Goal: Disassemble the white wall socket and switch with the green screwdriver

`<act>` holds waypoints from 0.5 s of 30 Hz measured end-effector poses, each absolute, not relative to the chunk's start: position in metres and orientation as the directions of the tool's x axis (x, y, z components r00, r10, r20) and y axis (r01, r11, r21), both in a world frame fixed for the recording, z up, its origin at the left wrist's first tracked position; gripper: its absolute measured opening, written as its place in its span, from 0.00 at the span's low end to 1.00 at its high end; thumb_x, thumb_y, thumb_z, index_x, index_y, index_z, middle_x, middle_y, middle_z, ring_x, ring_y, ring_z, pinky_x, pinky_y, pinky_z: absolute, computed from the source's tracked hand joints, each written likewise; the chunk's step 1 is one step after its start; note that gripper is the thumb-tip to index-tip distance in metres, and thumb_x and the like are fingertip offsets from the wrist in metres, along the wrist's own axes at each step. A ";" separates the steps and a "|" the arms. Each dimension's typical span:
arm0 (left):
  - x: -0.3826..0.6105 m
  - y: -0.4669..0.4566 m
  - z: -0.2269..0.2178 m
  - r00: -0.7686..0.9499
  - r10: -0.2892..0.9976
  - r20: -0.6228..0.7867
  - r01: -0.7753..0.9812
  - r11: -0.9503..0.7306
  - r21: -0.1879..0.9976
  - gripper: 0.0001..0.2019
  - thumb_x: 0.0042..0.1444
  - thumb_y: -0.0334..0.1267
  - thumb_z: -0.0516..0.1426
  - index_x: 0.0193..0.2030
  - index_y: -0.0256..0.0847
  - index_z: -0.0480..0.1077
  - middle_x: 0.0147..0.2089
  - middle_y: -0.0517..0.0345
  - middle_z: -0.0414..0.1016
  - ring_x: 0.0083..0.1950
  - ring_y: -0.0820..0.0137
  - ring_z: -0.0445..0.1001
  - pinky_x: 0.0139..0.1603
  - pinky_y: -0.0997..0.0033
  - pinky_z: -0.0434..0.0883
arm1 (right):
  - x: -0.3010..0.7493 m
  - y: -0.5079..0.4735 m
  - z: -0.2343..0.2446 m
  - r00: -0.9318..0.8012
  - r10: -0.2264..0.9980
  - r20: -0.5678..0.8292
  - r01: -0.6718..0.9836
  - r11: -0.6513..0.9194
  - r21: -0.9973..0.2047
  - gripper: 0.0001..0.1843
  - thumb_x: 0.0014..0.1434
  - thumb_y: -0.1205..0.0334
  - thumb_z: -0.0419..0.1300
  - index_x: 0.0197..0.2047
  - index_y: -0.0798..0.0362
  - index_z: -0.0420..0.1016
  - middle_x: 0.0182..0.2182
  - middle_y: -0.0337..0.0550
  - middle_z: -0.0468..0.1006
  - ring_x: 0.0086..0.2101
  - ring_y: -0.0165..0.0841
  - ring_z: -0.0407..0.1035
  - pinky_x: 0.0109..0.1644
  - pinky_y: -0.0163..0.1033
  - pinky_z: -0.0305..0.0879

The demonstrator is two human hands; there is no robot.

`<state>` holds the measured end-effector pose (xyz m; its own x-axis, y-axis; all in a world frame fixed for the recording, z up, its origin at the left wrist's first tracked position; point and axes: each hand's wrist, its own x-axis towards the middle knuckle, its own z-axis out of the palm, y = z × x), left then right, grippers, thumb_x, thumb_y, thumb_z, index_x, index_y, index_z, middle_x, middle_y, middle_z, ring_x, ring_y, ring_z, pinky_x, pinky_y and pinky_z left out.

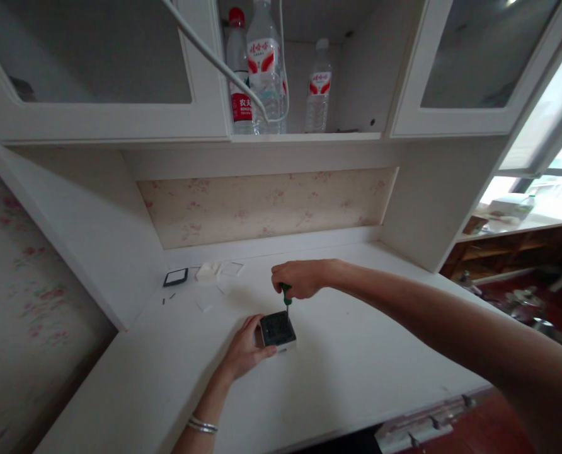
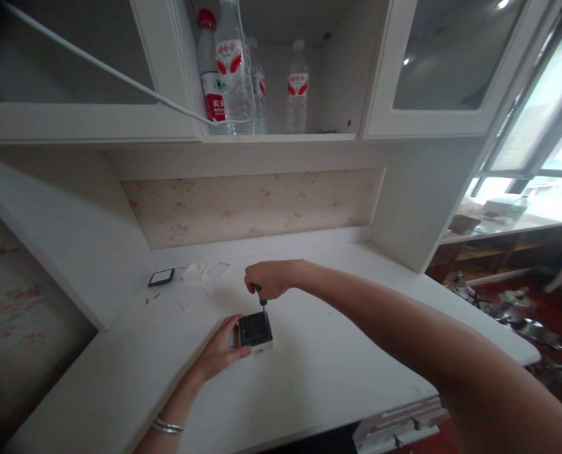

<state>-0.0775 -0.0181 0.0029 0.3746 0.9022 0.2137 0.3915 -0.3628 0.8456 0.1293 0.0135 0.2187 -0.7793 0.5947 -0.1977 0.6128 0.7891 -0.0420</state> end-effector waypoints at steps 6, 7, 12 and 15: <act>-0.077 -0.019 0.004 0.369 0.905 0.211 0.393 -0.358 0.847 0.35 0.41 0.38 0.67 0.58 0.41 0.63 0.57 0.48 0.67 0.57 0.58 0.67 0.59 0.61 0.64 | 0.126 0.013 0.212 -0.542 0.827 -0.148 0.827 0.556 0.076 0.23 0.62 0.51 0.52 0.47 0.63 0.74 0.41 0.64 0.77 0.40 0.48 0.73 0.39 0.45 0.66; -0.077 -0.019 0.004 0.367 0.906 0.209 0.391 -0.354 0.850 0.34 0.41 0.38 0.67 0.57 0.41 0.64 0.57 0.48 0.67 0.57 0.57 0.67 0.58 0.60 0.64 | 0.125 0.012 0.211 -0.525 0.841 -0.129 0.835 0.538 0.113 0.21 0.64 0.54 0.49 0.44 0.63 0.75 0.40 0.64 0.77 0.41 0.48 0.73 0.40 0.46 0.66; -0.078 -0.019 0.003 0.358 0.912 0.199 0.386 -0.339 0.858 0.35 0.40 0.37 0.68 0.57 0.42 0.64 0.57 0.48 0.67 0.57 0.57 0.67 0.60 0.59 0.63 | 0.129 0.006 0.214 -0.789 0.603 -0.119 0.612 0.789 -0.055 0.18 0.55 0.68 0.57 0.49 0.53 0.74 0.46 0.49 0.77 0.45 0.39 0.71 0.44 0.38 0.64; -0.078 -0.019 0.002 0.363 0.911 0.197 0.376 -0.337 0.863 0.35 0.40 0.36 0.68 0.57 0.42 0.63 0.57 0.49 0.67 0.57 0.58 0.67 0.59 0.61 0.63 | 0.131 0.006 0.215 -0.797 0.584 -0.154 0.601 0.792 -0.105 0.21 0.53 0.63 0.62 0.51 0.50 0.73 0.44 0.46 0.78 0.42 0.38 0.72 0.42 0.37 0.64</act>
